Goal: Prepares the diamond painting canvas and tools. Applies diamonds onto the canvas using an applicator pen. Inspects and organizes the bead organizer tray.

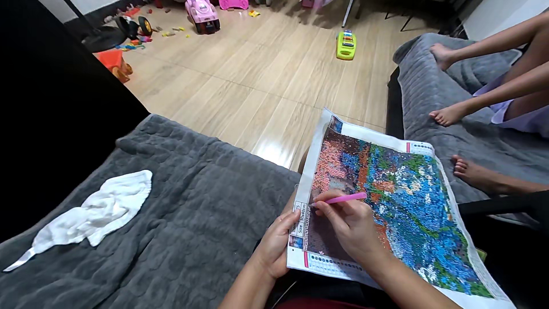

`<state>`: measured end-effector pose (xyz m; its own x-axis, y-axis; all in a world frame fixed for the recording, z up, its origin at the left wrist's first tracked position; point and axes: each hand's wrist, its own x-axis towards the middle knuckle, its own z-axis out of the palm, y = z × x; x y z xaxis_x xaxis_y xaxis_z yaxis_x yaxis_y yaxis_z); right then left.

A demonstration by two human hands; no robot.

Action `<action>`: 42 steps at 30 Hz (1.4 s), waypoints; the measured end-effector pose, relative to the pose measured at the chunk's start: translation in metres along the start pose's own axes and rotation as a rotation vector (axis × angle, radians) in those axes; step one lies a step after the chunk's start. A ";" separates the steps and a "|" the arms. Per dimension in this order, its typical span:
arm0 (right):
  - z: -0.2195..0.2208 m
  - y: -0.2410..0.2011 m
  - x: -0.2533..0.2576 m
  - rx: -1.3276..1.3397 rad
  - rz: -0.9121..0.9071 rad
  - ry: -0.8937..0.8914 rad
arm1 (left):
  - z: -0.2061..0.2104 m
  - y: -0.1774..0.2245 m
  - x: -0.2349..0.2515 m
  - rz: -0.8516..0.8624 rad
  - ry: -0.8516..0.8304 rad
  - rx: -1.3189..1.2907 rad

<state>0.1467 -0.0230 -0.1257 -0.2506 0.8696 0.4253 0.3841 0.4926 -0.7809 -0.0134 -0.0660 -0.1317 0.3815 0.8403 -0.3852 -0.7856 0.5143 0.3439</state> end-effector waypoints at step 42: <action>-0.019 -0.017 -0.010 0.306 0.398 0.135 | 0.020 0.015 0.027 0.069 0.354 0.593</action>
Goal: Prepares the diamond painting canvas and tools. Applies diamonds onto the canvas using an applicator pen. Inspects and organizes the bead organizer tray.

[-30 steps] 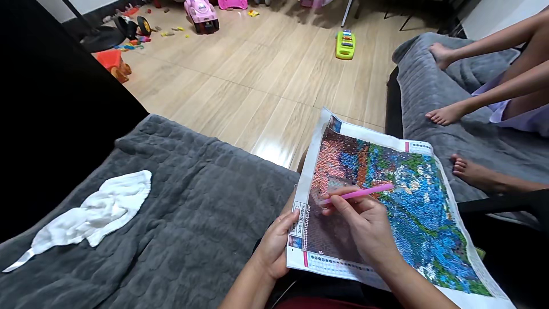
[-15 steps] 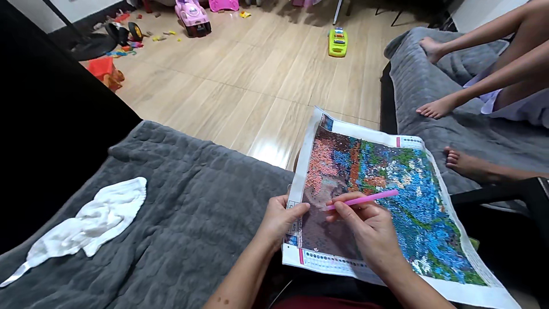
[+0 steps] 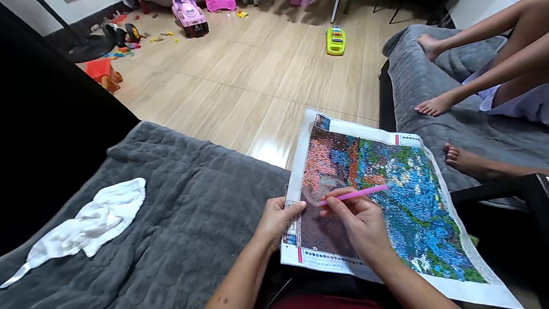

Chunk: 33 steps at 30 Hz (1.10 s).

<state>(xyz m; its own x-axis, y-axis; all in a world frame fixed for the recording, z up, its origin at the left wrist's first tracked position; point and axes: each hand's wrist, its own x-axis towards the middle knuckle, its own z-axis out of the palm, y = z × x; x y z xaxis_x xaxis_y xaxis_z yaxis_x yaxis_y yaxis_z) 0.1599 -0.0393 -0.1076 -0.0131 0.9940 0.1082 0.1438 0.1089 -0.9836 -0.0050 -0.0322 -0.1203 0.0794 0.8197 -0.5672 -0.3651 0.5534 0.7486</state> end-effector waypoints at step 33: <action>0.015 0.027 0.004 -0.291 -0.429 -0.078 | -0.001 -0.007 -0.003 -0.018 -0.023 -0.175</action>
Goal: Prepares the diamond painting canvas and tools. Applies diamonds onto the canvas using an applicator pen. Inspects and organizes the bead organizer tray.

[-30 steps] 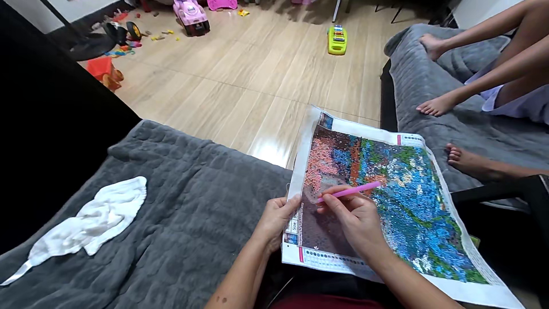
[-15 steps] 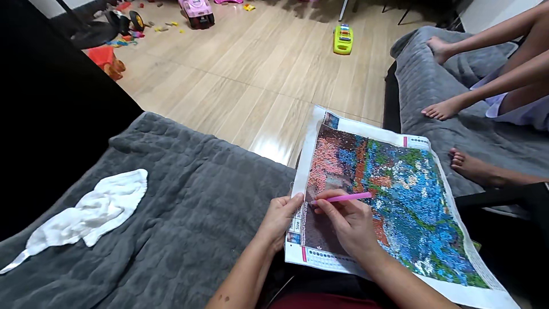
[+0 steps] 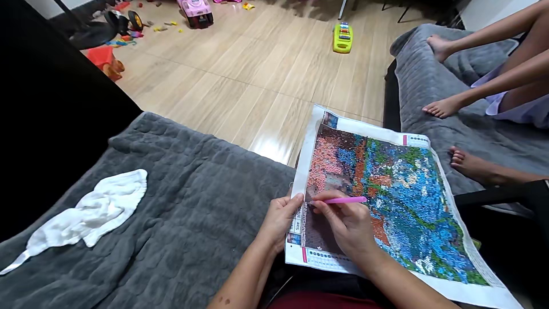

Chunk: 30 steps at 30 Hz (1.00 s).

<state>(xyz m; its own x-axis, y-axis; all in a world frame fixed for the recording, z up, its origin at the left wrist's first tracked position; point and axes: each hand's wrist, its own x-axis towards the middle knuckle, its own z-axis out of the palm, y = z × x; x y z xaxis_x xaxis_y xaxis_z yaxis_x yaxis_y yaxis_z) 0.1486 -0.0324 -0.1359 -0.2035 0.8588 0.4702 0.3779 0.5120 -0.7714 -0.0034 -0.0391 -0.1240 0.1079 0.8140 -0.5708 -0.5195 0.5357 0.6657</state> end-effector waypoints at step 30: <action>0.002 0.005 -0.002 -0.049 -0.112 -0.014 | 0.001 -0.002 0.000 -0.005 0.016 -0.017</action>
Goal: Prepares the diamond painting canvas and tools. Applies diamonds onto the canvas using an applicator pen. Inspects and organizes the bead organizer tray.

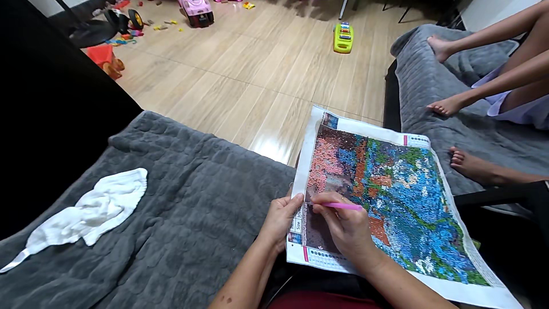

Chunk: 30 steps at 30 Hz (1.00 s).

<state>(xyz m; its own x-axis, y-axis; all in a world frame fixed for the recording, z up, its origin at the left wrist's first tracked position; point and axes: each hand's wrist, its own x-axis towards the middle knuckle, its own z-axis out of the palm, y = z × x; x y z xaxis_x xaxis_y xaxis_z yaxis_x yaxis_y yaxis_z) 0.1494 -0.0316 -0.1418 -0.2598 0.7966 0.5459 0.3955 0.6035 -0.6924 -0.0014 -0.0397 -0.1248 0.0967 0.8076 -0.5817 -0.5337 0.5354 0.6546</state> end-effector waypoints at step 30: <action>-0.008 -0.012 0.011 0.101 0.255 -0.016 | -0.001 -0.003 -0.002 0.008 0.002 -0.023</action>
<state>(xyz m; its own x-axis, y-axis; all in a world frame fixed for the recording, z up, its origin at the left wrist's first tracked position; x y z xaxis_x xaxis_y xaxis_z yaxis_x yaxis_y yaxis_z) 0.1492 -0.0309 -0.1235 -0.1768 0.9232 0.3411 0.3601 0.3832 -0.8506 -0.0008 -0.0437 -0.1262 0.0908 0.8111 -0.5778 -0.5537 0.5234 0.6477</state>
